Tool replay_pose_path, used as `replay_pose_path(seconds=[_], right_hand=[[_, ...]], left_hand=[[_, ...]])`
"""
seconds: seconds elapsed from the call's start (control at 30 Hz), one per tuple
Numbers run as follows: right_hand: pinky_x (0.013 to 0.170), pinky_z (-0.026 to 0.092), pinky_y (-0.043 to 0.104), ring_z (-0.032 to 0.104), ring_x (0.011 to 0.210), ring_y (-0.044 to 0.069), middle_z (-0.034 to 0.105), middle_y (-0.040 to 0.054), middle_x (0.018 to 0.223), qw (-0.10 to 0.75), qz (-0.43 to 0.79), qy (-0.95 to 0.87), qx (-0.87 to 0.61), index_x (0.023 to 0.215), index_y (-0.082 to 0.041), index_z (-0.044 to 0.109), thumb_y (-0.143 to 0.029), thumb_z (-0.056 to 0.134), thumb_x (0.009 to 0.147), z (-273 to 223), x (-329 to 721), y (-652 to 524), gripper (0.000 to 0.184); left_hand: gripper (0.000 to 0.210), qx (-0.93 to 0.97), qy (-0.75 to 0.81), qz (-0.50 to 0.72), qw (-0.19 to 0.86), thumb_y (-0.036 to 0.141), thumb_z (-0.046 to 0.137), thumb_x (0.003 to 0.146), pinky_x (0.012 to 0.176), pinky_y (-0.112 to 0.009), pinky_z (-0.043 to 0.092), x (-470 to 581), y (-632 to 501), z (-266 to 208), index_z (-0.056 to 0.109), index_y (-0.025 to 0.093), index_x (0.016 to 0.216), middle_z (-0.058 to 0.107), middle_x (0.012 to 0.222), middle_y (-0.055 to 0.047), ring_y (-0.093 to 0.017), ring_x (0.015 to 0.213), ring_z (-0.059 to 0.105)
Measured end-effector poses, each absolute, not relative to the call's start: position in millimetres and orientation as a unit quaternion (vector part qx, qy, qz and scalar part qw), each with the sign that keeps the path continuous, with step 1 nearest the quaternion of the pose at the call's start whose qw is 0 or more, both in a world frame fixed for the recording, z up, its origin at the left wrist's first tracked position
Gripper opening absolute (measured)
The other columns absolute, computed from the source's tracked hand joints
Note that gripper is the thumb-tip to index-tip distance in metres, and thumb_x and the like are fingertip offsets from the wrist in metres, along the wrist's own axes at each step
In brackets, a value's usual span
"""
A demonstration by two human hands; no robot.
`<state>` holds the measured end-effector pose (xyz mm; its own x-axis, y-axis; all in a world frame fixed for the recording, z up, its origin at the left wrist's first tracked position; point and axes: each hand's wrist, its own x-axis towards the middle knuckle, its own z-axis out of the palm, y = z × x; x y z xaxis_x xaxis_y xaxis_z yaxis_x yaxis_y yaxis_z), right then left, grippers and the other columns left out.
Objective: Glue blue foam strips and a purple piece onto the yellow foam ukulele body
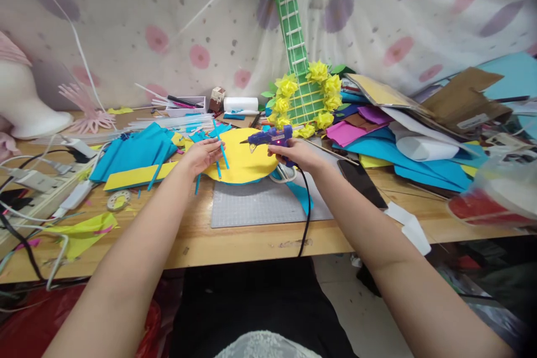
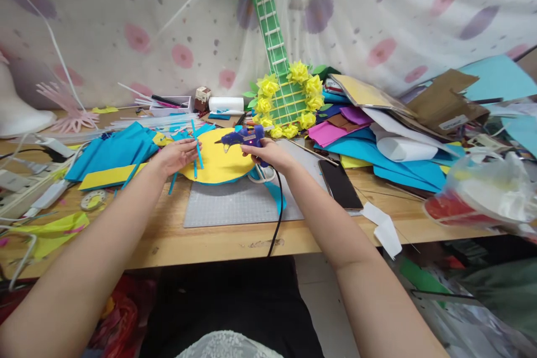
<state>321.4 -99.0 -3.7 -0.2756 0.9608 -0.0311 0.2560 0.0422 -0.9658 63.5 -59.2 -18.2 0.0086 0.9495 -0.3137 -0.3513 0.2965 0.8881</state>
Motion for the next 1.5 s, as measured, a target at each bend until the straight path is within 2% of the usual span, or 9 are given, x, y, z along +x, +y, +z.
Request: replay_pose_path(seconds=[0.1,0.47,0.97,1.27,1.5], right_hand=[[0.045,0.032,0.022,0.041,0.048,0.007,0.05,-0.002,0.054,0.317,0.484,-0.659,-0.48,0.071,-0.015,0.061,-0.051,0.065,0.066,-2,308,-97,0.036],[0.044,0.031,0.022,0.042,0.047,0.006,0.052,-0.0023,0.055,0.257,0.496,-0.683,-0.471,0.067,-0.015,0.056,-0.055,0.063,0.066,-2,300,-99,0.04],[0.042,0.03,0.021,0.041,0.046,0.007,0.048,-0.0025,0.05,0.245,0.492,-0.692,-0.467,0.067,-0.015,0.056,-0.058,0.064,0.065,-9,301,-94,0.043],[0.045,0.035,0.022,0.044,0.048,0.007,0.053,-0.0006,0.056,0.264,0.473,-0.686,-0.485,0.068,-0.016,0.057,-0.055,0.066,0.064,-8,297,-93,0.04],[0.043,0.031,0.021,0.042,0.047,0.006,0.05,-0.0024,0.053,0.254,0.494,-0.692,-0.461,0.067,-0.015,0.057,-0.054,0.065,0.066,-3,300,-95,0.039]], left_hand=[[0.013,0.3,0.487,0.506,0.646,0.002,0.06,0.071,0.06,-0.02,0.052,60,-63,-16,0.056,0.013,0.077,0.065,0.073,-0.003,-0.009,0.063,0.063],[0.011,0.301,0.498,0.5,0.641,0.003,0.058,0.075,0.055,-0.018,0.05,59,-63,-14,0.056,0.014,0.075,0.064,0.07,0.0,-0.008,0.061,0.061],[0.011,0.316,0.503,0.493,0.636,0.006,0.061,0.074,0.056,-0.018,0.05,61,-57,-17,0.058,0.014,0.08,0.066,0.074,-0.001,-0.008,0.062,0.062],[0.01,0.324,0.492,0.487,0.645,0.005,0.06,0.074,0.057,-0.018,0.051,62,-59,-17,0.057,0.014,0.078,0.065,0.074,-0.002,-0.009,0.064,0.063],[0.011,0.337,0.503,0.475,0.639,0.008,0.065,0.071,0.057,-0.017,0.05,61,-60,-14,0.058,0.014,0.078,0.066,0.076,-0.003,-0.008,0.065,0.062]])
